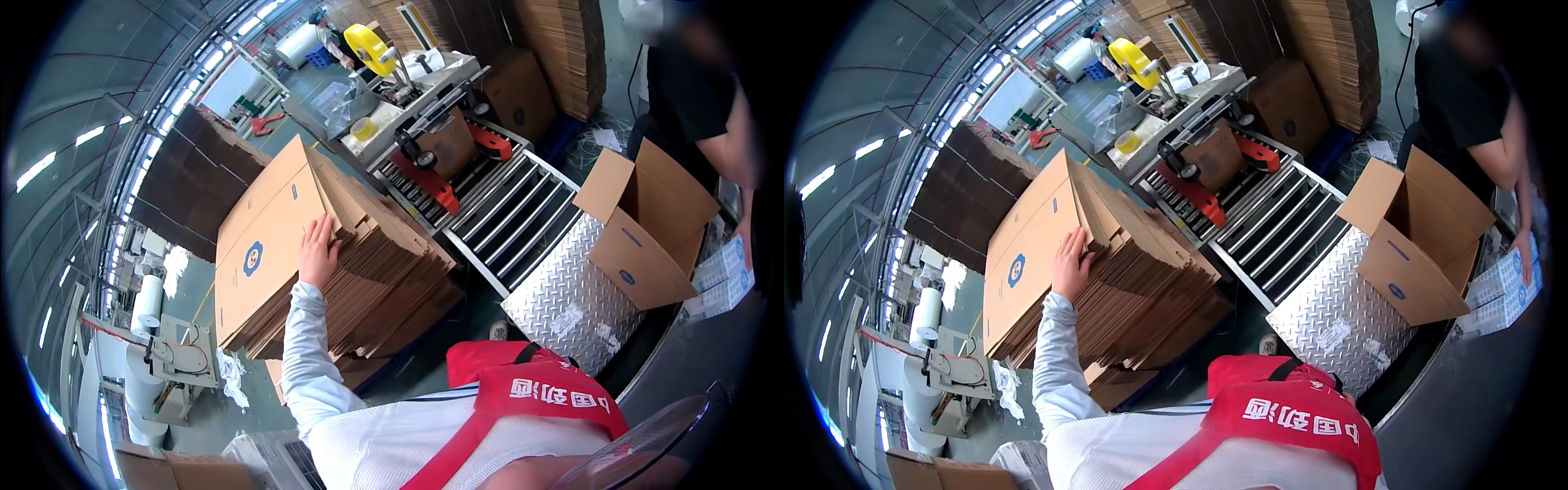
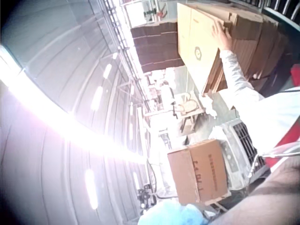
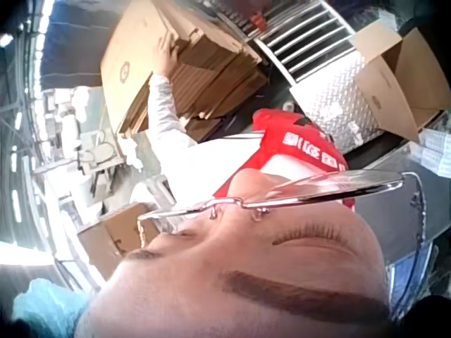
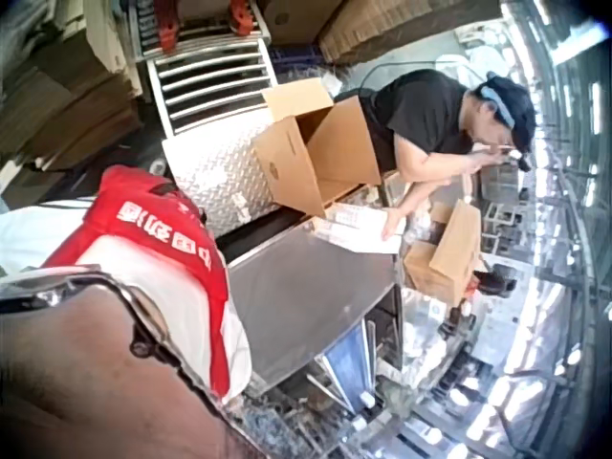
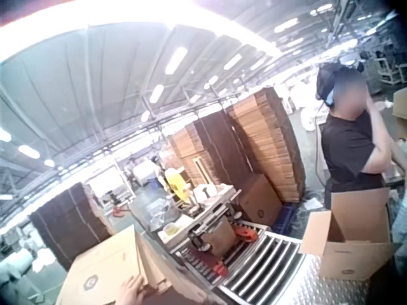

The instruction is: The person places small blue and white product boxes into a larger cardboard box on a metal table. They arrange the items inside and then close the flaps of the cardboard box.

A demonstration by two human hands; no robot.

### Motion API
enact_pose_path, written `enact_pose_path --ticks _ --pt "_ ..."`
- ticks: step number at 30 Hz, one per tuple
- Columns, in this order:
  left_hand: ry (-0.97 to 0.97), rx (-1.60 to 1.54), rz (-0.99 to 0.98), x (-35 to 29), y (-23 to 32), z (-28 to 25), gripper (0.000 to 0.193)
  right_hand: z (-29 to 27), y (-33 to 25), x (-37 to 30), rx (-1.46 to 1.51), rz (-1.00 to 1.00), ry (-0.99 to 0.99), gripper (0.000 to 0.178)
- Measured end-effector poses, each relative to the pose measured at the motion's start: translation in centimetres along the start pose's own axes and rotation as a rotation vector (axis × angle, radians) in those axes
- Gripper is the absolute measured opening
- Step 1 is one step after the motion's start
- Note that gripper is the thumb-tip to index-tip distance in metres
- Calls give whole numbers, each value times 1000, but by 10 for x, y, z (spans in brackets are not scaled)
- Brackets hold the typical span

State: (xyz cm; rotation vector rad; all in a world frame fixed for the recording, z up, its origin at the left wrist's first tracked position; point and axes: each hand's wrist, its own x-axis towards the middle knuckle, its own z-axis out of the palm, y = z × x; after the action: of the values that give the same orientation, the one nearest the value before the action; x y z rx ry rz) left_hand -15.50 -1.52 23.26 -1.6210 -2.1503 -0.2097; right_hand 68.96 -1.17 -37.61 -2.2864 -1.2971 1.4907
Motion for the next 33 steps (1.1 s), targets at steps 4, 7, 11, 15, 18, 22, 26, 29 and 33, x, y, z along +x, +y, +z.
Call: enact_pose_path --ticks 4,7,11,15,18,22,26,29,33 --pt "145 169 184 -3 -7 -22 53 82 7 22 137 -133 -136 33" --pt "518 59 -219 34 12 -62 18 81 -19 18 56 -250 40 31" --pt "887 386 417 41 140 -133 16 61 -174 -60 39 -496 160 26" --pt "1366 173 1240 23 292 -207 61 60 -379 -181 491 -829 -79 71" --pt "1173 -421 1228 70 316 -223 59 16 -442 -280 231 -1080 301 117" --pt "779 -1387 532 189 312 -148 57 -35 -390 -353 59 -890 852 71" --pt "327 -1568 76 218 294 3 44 -79 -409 -409 -308 -1122 1092 31" --pt "-349 -1874 158 166 328 113 97 -90 -406 -407 -596 -1032 866 37" --pt "-431 -1848 -7 109 355 159 103 -104 -390 -411 -564 -723 734 46"
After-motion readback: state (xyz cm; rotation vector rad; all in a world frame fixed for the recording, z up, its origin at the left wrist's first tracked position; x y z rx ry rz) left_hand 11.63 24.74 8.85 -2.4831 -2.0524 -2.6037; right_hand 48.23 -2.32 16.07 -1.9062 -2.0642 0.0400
